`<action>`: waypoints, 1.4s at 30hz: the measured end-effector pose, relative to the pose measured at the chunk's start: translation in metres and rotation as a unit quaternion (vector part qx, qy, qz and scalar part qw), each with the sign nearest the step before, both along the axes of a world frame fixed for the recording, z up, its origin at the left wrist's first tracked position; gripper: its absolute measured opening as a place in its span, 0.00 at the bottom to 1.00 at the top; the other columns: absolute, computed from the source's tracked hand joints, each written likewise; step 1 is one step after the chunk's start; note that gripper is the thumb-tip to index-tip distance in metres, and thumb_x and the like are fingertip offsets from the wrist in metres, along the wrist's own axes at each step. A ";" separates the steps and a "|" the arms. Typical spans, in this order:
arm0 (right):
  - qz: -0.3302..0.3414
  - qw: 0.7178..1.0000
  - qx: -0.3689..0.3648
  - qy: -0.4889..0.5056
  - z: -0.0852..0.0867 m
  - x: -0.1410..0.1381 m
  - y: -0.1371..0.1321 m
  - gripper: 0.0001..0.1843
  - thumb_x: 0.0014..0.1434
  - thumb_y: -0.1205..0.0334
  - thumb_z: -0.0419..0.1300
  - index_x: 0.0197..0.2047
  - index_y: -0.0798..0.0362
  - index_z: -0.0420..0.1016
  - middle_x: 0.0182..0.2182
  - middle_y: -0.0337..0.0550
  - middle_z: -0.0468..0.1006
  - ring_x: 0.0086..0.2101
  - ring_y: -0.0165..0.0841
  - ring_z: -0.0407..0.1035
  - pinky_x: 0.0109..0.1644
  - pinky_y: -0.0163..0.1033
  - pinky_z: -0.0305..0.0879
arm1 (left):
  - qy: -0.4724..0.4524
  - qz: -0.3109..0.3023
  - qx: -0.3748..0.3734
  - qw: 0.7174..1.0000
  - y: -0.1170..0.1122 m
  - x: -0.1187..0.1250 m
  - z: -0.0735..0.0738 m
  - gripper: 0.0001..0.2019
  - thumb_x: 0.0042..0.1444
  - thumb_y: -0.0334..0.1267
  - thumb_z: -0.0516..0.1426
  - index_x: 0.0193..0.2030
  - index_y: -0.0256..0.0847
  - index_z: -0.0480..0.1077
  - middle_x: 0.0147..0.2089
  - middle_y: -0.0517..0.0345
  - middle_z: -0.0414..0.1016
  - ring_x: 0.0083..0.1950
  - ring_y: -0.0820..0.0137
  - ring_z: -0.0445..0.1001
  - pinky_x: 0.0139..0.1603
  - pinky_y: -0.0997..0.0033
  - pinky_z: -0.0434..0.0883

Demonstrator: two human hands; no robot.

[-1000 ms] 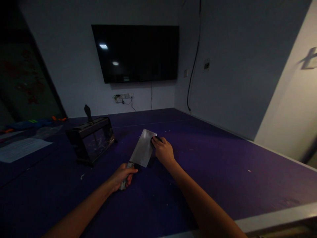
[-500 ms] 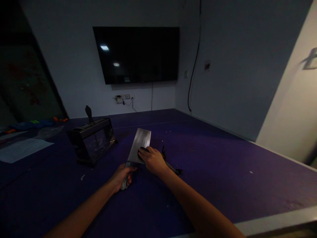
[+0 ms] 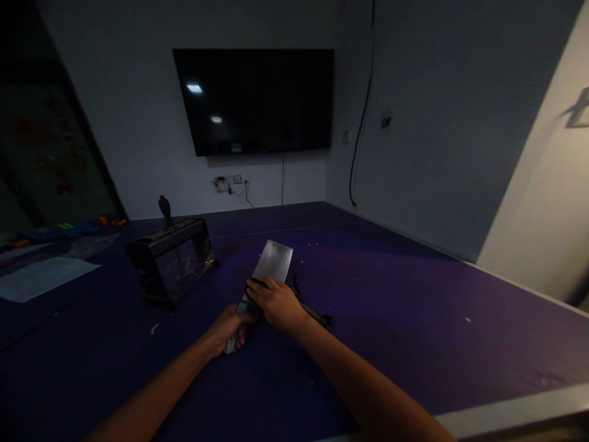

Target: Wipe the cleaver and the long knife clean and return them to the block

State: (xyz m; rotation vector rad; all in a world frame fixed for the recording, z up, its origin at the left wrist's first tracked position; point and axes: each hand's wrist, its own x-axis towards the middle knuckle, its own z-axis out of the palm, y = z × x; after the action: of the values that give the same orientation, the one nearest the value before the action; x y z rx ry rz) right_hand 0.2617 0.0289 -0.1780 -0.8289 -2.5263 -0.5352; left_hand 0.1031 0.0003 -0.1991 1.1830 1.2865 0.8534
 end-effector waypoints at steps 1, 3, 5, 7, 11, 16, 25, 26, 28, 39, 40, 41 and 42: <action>-0.010 1.000 0.003 0.006 0.001 0.000 0.001 0.24 0.57 0.70 0.47 0.58 0.54 0.63 0.59 0.40 0.60 0.48 0.39 0.60 0.47 0.42 0.64 | 0.005 -0.005 -0.001 1.000 0.000 0.000 0.000 0.11 0.41 0.41 0.56 0.18 0.39 0.60 0.10 0.67 0.57 0.10 0.78 0.57 0.12 0.80 0.54; -0.035 0.999 0.010 0.020 0.002 0.001 0.002 0.24 0.58 0.70 0.47 0.58 0.53 0.63 0.60 0.40 0.60 0.48 0.38 0.60 0.47 0.42 0.64 | 0.014 -0.006 0.001 1.000 0.000 0.000 0.000 0.10 0.42 0.40 0.56 0.18 0.39 0.60 0.10 0.67 0.57 0.10 0.78 0.57 0.12 0.80 0.55; -0.059 0.998 0.018 0.034 0.002 0.000 0.003 0.24 0.58 0.70 0.47 0.58 0.53 0.63 0.60 0.39 0.60 0.47 0.38 0.60 0.46 0.42 0.64 | 0.020 -0.004 0.002 1.000 -0.001 0.000 0.000 0.09 0.43 0.39 0.56 0.20 0.39 0.61 0.10 0.67 0.58 0.10 0.77 0.58 0.12 0.79 0.55; -0.075 0.996 0.026 0.044 0.003 0.000 0.003 0.24 0.59 0.70 0.47 0.58 0.52 0.63 0.60 0.39 0.59 0.48 0.39 0.60 0.45 0.42 0.65 | 0.020 -0.003 0.004 1.000 -0.001 0.000 0.000 0.08 0.44 0.39 0.56 0.21 0.39 0.61 0.10 0.67 0.58 0.10 0.77 0.59 0.12 0.79 0.56; -0.079 0.995 0.035 0.045 0.003 0.001 0.002 0.24 0.58 0.70 0.47 0.58 0.52 0.63 0.60 0.38 0.59 0.47 0.39 0.60 0.45 0.42 0.65 | 0.003 0.024 0.017 1.000 -0.003 0.004 -0.001 0.08 0.45 0.40 0.56 0.24 0.39 0.62 0.10 0.68 0.58 0.10 0.77 0.58 0.12 0.80 0.55; -0.072 0.996 0.023 0.049 0.003 0.010 0.004 0.25 0.55 0.74 0.49 0.56 0.51 0.66 0.58 0.37 0.62 0.47 0.38 0.61 0.45 0.42 0.64 | 0.005 0.106 0.071 0.992 -0.003 0.001 0.004 0.11 0.46 0.45 0.57 0.28 0.39 0.62 0.13 0.68 0.59 0.13 0.76 0.61 0.15 0.79 0.59; -0.107 0.988 -0.032 0.107 -0.005 0.030 0.023 0.23 0.51 0.76 0.51 0.49 0.51 0.73 0.53 0.40 0.69 0.46 0.38 0.63 0.48 0.43 0.64 | 0.417 0.254 0.391 0.780 0.010 -0.062 0.125 0.13 0.45 0.42 0.58 0.37 0.39 0.68 0.35 0.52 0.75 0.37 0.64 0.74 0.35 0.71 0.66; -0.106 0.988 -0.036 0.108 -0.005 0.030 0.023 0.23 0.51 0.76 0.51 0.49 0.51 0.73 0.53 0.40 0.69 0.46 0.38 0.63 0.48 0.43 0.64 | 0.451 0.263 0.418 0.743 0.010 -0.069 0.149 0.15 0.45 0.41 0.58 0.41 0.39 0.68 0.38 0.52 0.75 0.41 0.64 0.73 0.38 0.70 0.66; -0.097 0.989 -0.042 0.107 -0.006 0.030 0.024 0.23 0.52 0.76 0.51 0.49 0.51 0.73 0.53 0.40 0.69 0.46 0.38 0.63 0.48 0.43 0.63 | 0.527 0.262 0.431 0.684 0.010 -0.084 0.197 0.14 0.45 0.41 0.58 0.40 0.39 0.69 0.39 0.53 0.75 0.41 0.63 0.72 0.39 0.69 0.65; -0.071 0.991 -0.055 0.094 -0.007 0.027 0.026 0.21 0.53 0.74 0.51 0.48 0.51 0.73 0.53 0.40 0.69 0.45 0.38 0.63 0.48 0.43 0.62 | 0.545 0.185 0.195 0.794 0.022 -0.156 0.378 0.14 0.34 0.53 0.60 0.18 0.47 0.66 0.11 0.69 0.58 0.39 0.71 0.64 0.48 0.70 0.57; -0.070 0.992 -0.057 0.093 -0.007 0.027 0.025 0.21 0.53 0.74 0.52 0.48 0.51 0.73 0.53 0.40 0.70 0.45 0.38 0.63 0.48 0.43 0.62 | 0.532 0.200 0.190 0.800 0.023 -0.159 0.382 0.14 0.36 0.54 0.59 0.18 0.47 0.65 0.11 0.69 0.57 0.40 0.71 0.63 0.49 0.70 0.56; -0.070 0.992 -0.058 0.091 -0.006 0.027 0.025 0.21 0.52 0.74 0.52 0.48 0.51 0.73 0.53 0.40 0.70 0.45 0.38 0.63 0.48 0.43 0.62 | 0.519 0.211 0.188 0.806 0.024 -0.163 0.384 0.15 0.37 0.55 0.57 0.17 0.47 0.64 0.11 0.68 0.57 0.41 0.71 0.63 0.50 0.70 0.56; -0.071 0.992 -0.060 0.089 -0.006 0.027 0.025 0.21 0.52 0.74 0.52 0.48 0.51 0.73 0.53 0.40 0.70 0.45 0.38 0.63 0.48 0.42 0.62 | 0.509 0.218 0.186 0.811 0.025 -0.166 0.384 0.15 0.38 0.56 0.56 0.17 0.47 0.63 0.12 0.68 0.58 0.41 0.71 0.62 0.50 0.70 0.55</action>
State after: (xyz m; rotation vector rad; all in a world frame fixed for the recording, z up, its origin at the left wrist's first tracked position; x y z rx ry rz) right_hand 0.2883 0.0535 -0.1839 -1.0564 -2.3674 -0.3398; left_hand -0.0629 0.0254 0.1846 1.8093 2.4173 0.8224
